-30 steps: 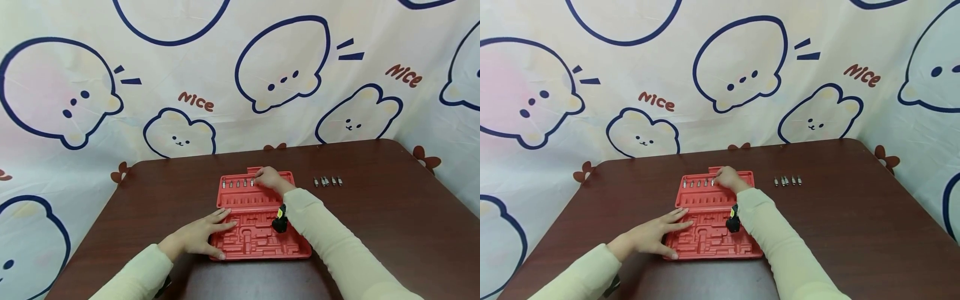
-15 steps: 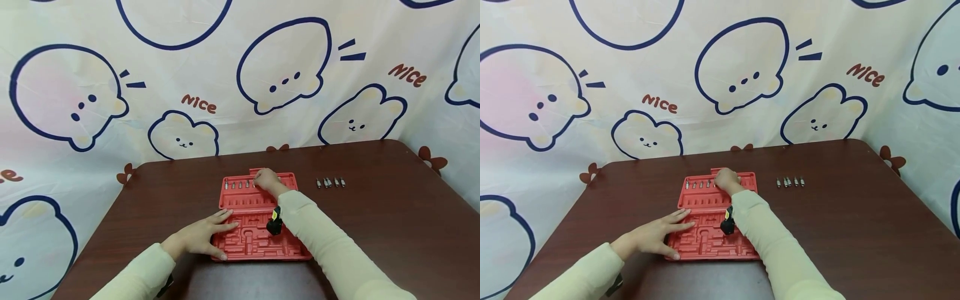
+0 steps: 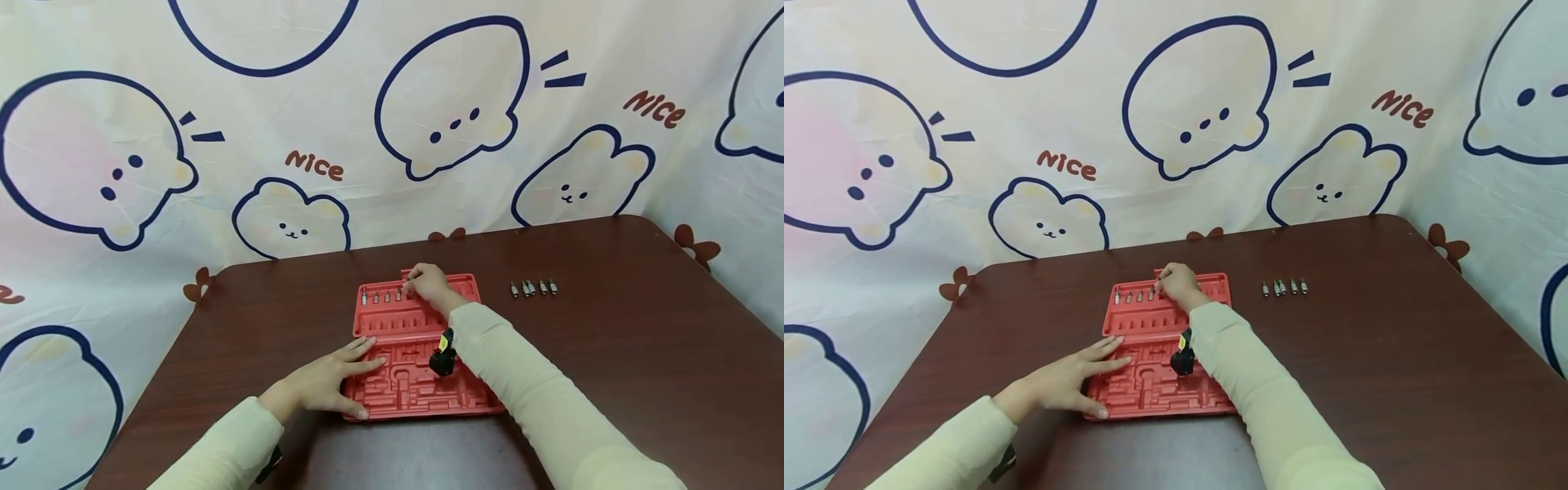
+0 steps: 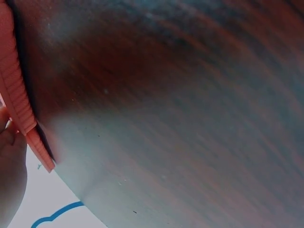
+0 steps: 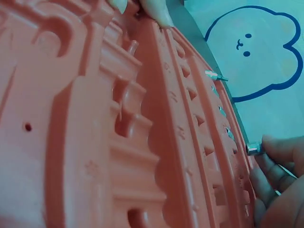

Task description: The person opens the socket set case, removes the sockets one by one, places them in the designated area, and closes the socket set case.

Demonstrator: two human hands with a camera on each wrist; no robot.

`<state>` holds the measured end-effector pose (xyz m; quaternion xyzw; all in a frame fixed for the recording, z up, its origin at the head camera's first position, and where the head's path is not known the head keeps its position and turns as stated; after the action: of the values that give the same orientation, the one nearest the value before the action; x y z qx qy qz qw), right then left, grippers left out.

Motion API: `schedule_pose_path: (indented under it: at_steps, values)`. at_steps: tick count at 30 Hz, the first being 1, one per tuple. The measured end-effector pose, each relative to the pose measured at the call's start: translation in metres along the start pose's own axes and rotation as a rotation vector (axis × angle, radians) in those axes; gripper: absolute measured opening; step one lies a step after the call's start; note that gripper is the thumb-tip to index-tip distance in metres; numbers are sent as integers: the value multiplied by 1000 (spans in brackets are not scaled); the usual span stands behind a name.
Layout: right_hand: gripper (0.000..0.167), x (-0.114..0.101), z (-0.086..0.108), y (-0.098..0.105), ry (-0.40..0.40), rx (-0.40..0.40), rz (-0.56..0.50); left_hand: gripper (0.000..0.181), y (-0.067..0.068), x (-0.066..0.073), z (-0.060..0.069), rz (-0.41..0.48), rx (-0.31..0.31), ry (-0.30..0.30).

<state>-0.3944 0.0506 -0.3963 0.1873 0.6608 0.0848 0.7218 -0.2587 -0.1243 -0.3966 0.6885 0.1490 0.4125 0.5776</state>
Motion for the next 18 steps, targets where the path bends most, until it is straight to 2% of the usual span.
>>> schedule_pose_path:
  at_steps: [8,18]
  values:
    - [10,-7,7,8,14,-64,-98,82,-1,1,-1,0,1,1]
    - [11,-9,14,42,37,-94,-247,82,-1,-1,-1,-23,5,-5]
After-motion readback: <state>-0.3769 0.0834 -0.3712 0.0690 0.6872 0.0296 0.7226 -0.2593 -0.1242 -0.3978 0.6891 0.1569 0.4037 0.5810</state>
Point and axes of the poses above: each hand's wrist, its own z-axis away from the middle knuckle, its own y-axis out of the back of the hand, x = y × z, the point moved 6 cm from there along -z, towards the middle knuckle, and after that the axes turned 12 degrees about x, right-handed, at the moved point
